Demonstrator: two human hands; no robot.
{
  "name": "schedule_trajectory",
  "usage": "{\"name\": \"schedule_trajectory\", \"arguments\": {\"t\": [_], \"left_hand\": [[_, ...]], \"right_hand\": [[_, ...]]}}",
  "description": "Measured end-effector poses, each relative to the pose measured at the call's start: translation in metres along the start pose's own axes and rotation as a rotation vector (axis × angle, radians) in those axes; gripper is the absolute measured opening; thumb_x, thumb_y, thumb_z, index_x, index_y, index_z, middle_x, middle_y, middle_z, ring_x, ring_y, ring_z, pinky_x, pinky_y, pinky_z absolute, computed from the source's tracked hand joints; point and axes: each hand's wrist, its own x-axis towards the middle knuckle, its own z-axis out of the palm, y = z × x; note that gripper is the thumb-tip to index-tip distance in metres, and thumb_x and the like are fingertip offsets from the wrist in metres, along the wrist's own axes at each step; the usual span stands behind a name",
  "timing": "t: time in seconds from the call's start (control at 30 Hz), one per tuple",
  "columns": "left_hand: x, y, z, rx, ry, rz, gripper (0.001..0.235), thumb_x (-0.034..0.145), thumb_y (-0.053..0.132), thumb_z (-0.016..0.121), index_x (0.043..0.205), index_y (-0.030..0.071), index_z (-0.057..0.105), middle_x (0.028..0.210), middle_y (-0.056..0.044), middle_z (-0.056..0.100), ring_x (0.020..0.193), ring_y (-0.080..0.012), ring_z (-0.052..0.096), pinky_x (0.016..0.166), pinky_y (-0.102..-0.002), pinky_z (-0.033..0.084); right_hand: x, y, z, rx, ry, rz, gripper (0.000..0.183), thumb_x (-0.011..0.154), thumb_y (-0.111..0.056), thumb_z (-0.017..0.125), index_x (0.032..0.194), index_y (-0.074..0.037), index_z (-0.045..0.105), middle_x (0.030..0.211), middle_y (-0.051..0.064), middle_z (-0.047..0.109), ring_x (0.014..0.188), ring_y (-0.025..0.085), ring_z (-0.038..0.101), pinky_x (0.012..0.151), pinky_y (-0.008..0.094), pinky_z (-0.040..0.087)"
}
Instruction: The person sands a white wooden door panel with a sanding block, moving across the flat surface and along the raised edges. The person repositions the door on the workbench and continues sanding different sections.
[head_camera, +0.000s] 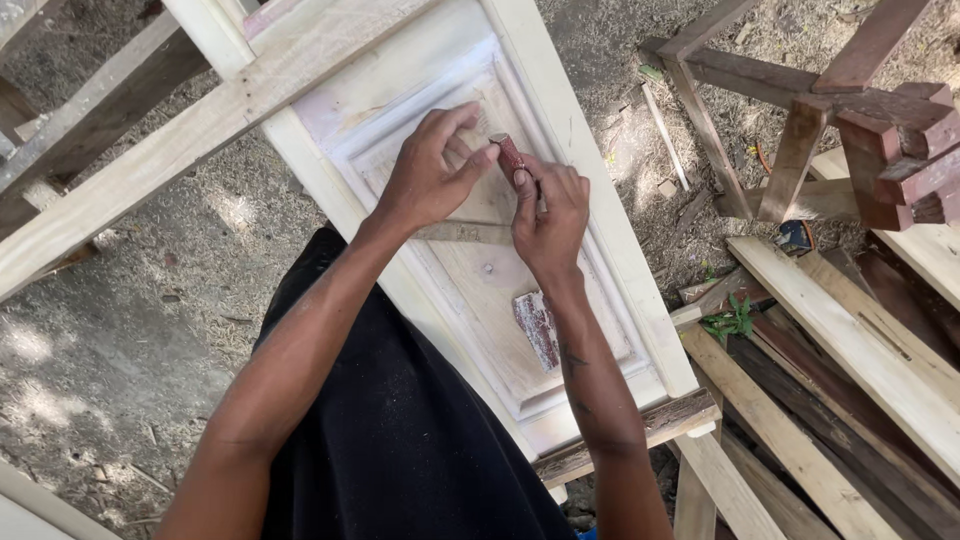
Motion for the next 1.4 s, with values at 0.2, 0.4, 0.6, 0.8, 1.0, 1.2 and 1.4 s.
{"name": "schedule_trajectory", "arguments": {"t": [0.2, 0.4, 0.6, 0.8, 1.0, 1.2, 1.4], "left_hand": [[-0.010, 0.001, -0.001, -0.174, -0.136, -0.584, 0.017, 0.093, 0.014, 0.075, 0.099, -0.001, 0.074, 0.077, -0.005, 0.073, 0.066, -0.0085, 0.067, 0.059, -0.026, 0.054], [-0.011, 0.005, 0.018, -0.048, -0.070, -0.285, 0.013, 0.093, 0.009, 0.076, 0.091, -0.003, 0.071, 0.079, -0.006, 0.075, 0.064, -0.0088, 0.069, 0.058, -0.028, 0.054], [-0.016, 0.005, 0.017, -0.301, 0.027, -0.375, 0.014, 0.093, 0.014, 0.077, 0.094, 0.001, 0.072, 0.075, -0.006, 0.075, 0.063, -0.0099, 0.068, 0.057, -0.026, 0.055], [-0.016, -0.035, -0.035, -0.066, 0.177, -0.368, 0.013, 0.100, 0.018, 0.075, 0.092, 0.008, 0.073, 0.080, -0.002, 0.073, 0.067, -0.0100, 0.069, 0.058, -0.024, 0.057], [-0.019, -0.088, -0.114, 0.480, 0.365, 0.197, 0.011, 0.113, 0.008, 0.069, 0.103, 0.004, 0.069, 0.090, -0.005, 0.069, 0.079, -0.0095, 0.069, 0.060, -0.026, 0.057], [-0.017, -0.082, -0.093, 0.840, 0.415, 0.306, 0.010, 0.100, 0.014, 0.075, 0.093, 0.010, 0.069, 0.084, 0.000, 0.059, 0.078, -0.0141, 0.057, 0.060, -0.027, 0.047], [-0.014, -0.075, -0.099, 0.809, 0.423, 0.321, 0.012, 0.097, 0.012, 0.080, 0.089, 0.010, 0.071, 0.081, 0.001, 0.058, 0.077, -0.0133, 0.056, 0.058, -0.025, 0.045]], "right_hand": [[-0.018, -0.016, 0.022, 0.373, -0.052, 0.290, 0.029, 0.103, -0.007, 0.066, 0.130, 0.001, 0.065, 0.101, 0.009, 0.073, 0.088, 0.011, 0.071, 0.077, 0.027, 0.060], [-0.015, -0.009, 0.016, 0.312, -0.051, 0.392, 0.028, 0.095, -0.002, 0.074, 0.123, 0.000, 0.072, 0.091, 0.005, 0.066, 0.076, 0.008, 0.065, 0.066, 0.024, 0.055], [-0.009, 0.002, 0.010, 0.279, -0.051, 0.308, 0.020, 0.095, 0.000, 0.077, 0.114, 0.000, 0.077, 0.088, 0.003, 0.066, 0.071, 0.005, 0.059, 0.063, 0.022, 0.049], [0.014, 0.000, -0.002, -0.070, 0.044, 0.123, 0.022, 0.095, -0.002, 0.074, 0.117, -0.004, 0.078, 0.080, 0.003, 0.057, 0.066, 0.010, 0.049, 0.057, 0.030, 0.039], [0.011, -0.002, 0.017, -0.525, -0.045, -0.286, 0.026, 0.099, -0.010, 0.074, 0.124, -0.004, 0.077, 0.088, 0.005, 0.060, 0.078, 0.019, 0.055, 0.069, 0.035, 0.042], [0.011, 0.016, 0.030, -0.581, -0.041, -0.301, 0.028, 0.102, -0.017, 0.073, 0.125, -0.002, 0.073, 0.097, 0.007, 0.063, 0.083, 0.021, 0.056, 0.075, 0.037, 0.041], [0.037, 0.025, 0.050, -0.675, -0.071, -0.339, 0.034, 0.106, -0.017, 0.067, 0.134, 0.002, 0.067, 0.100, 0.008, 0.063, 0.090, 0.022, 0.056, 0.082, 0.038, 0.040]]}}
